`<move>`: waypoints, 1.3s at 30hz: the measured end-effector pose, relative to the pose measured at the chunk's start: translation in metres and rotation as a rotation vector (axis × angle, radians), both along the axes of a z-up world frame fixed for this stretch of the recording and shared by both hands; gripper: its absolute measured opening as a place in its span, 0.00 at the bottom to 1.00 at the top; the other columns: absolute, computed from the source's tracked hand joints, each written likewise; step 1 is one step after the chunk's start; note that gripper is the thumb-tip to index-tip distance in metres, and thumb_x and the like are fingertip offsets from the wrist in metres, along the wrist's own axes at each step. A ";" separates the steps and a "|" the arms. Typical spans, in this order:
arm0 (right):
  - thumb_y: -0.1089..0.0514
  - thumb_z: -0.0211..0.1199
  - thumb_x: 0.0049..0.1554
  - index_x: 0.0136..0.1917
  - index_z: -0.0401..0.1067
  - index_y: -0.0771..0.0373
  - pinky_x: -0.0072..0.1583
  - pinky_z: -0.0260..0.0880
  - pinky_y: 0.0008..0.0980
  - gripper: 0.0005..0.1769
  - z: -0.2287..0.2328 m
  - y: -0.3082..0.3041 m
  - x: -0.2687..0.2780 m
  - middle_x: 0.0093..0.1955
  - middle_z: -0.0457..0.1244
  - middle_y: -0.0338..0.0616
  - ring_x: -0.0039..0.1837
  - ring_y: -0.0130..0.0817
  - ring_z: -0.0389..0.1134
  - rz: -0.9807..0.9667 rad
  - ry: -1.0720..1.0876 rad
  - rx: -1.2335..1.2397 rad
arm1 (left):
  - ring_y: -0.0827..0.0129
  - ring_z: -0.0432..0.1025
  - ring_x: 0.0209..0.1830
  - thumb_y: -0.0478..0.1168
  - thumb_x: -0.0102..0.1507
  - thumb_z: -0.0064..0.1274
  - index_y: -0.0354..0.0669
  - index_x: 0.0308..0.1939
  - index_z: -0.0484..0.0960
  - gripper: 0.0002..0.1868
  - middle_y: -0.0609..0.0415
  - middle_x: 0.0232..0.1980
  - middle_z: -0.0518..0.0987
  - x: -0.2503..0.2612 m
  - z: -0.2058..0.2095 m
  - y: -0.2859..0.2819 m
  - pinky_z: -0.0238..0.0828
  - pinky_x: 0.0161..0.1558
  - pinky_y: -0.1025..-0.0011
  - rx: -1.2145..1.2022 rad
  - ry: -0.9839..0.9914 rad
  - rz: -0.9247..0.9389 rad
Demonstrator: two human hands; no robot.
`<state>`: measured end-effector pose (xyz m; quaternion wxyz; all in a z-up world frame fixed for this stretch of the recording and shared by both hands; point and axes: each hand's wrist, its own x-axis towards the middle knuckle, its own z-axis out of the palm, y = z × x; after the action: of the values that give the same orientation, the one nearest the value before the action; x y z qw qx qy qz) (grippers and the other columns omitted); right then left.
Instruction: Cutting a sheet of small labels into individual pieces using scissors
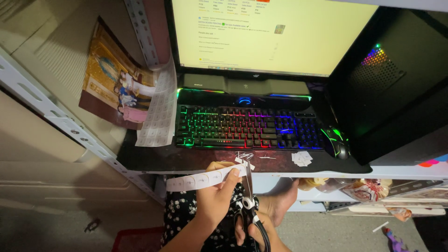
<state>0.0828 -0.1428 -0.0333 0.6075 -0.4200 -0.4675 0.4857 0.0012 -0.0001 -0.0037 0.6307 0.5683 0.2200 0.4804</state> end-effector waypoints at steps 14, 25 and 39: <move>0.28 0.53 0.61 0.41 0.68 0.64 0.43 0.65 0.29 0.34 -0.015 -0.002 0.004 0.35 0.65 0.47 0.38 0.34 0.67 0.019 0.007 -0.046 | 0.69 0.83 0.35 0.37 0.65 0.57 0.37 0.43 0.80 0.07 0.53 0.43 0.83 0.003 -0.005 0.000 0.80 0.41 0.77 -0.048 -0.024 -0.002; 0.23 0.50 0.58 0.41 0.67 0.63 0.43 0.62 0.28 0.38 -0.013 -0.002 -0.001 0.34 0.64 0.47 0.38 0.33 0.65 0.008 0.021 -0.091 | 0.68 0.84 0.36 0.37 0.65 0.57 0.37 0.45 0.80 0.08 0.53 0.42 0.82 0.005 -0.011 0.002 0.82 0.41 0.77 -0.053 -0.007 0.014; 0.26 0.54 0.59 0.39 0.67 0.63 0.41 0.63 0.29 0.36 -0.019 -0.002 -0.004 0.32 0.63 0.46 0.35 0.33 0.65 -0.019 0.090 -0.049 | 0.70 0.81 0.36 0.36 0.65 0.57 0.36 0.45 0.80 0.07 0.51 0.42 0.83 0.006 -0.009 0.000 0.82 0.43 0.75 -0.092 -0.039 -0.023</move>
<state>0.0791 -0.1446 -0.0521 0.6220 -0.4168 -0.4236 0.5099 0.0075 0.0000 -0.0126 0.6660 0.5317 0.2230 0.4733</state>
